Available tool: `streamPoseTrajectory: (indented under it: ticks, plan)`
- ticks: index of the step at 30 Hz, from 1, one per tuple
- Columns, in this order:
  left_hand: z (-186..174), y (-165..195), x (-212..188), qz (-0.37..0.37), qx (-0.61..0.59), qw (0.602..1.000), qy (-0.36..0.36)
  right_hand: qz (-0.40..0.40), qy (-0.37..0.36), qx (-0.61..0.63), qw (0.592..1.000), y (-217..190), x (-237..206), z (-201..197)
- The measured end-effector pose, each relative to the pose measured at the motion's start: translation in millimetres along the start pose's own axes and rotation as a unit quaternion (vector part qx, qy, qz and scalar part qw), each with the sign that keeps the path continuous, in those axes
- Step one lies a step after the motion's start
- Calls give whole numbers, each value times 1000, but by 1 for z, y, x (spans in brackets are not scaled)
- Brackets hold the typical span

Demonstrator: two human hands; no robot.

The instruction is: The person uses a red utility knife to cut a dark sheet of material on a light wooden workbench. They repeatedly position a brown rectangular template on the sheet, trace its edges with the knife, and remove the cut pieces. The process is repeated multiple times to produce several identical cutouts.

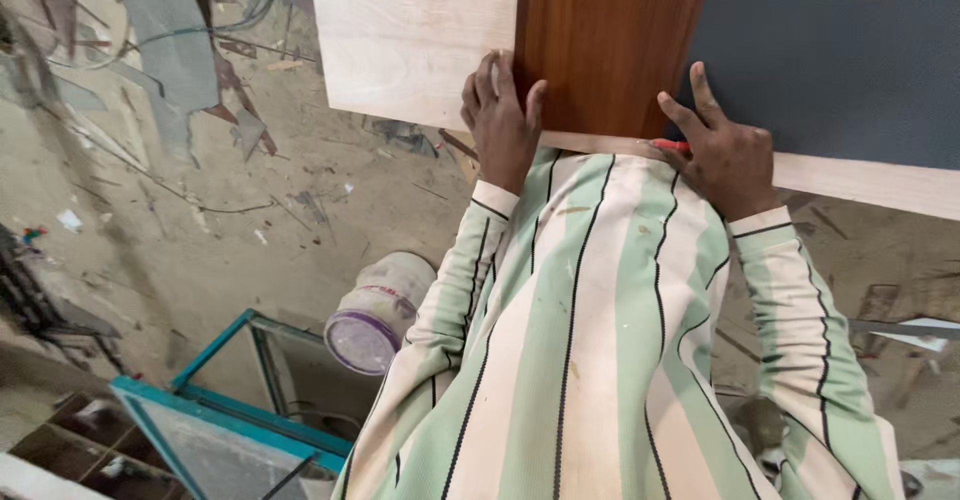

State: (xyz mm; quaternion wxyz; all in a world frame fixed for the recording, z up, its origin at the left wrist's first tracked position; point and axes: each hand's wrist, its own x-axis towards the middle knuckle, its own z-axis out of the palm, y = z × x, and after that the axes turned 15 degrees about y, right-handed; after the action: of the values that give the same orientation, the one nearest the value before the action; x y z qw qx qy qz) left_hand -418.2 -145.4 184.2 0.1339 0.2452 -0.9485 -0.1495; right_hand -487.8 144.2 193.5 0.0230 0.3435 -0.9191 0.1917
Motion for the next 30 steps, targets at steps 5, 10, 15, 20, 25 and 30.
streamPoseTrajectory:
  ticks: [5,10,15,20,25,30]
  plan:
    - [1,10,13,-97,-66,992,36,-11,-10,-14,1000,-3,6,-3]
    - [2,7,38,-254,-189,948,-5,-13,-24,-19,999,-4,8,-1]
    - [-3,3,43,-297,-300,907,21,3,-38,-14,999,-3,9,-1]
    - [-4,3,43,-331,-314,890,5,-5,-22,-20,1000,-5,11,-3]
    - [-2,6,39,-281,-286,916,28,12,-34,-5,999,-9,14,-6]
    - [2,7,31,-200,-280,936,70,0,11,-6,1000,-13,16,-14]
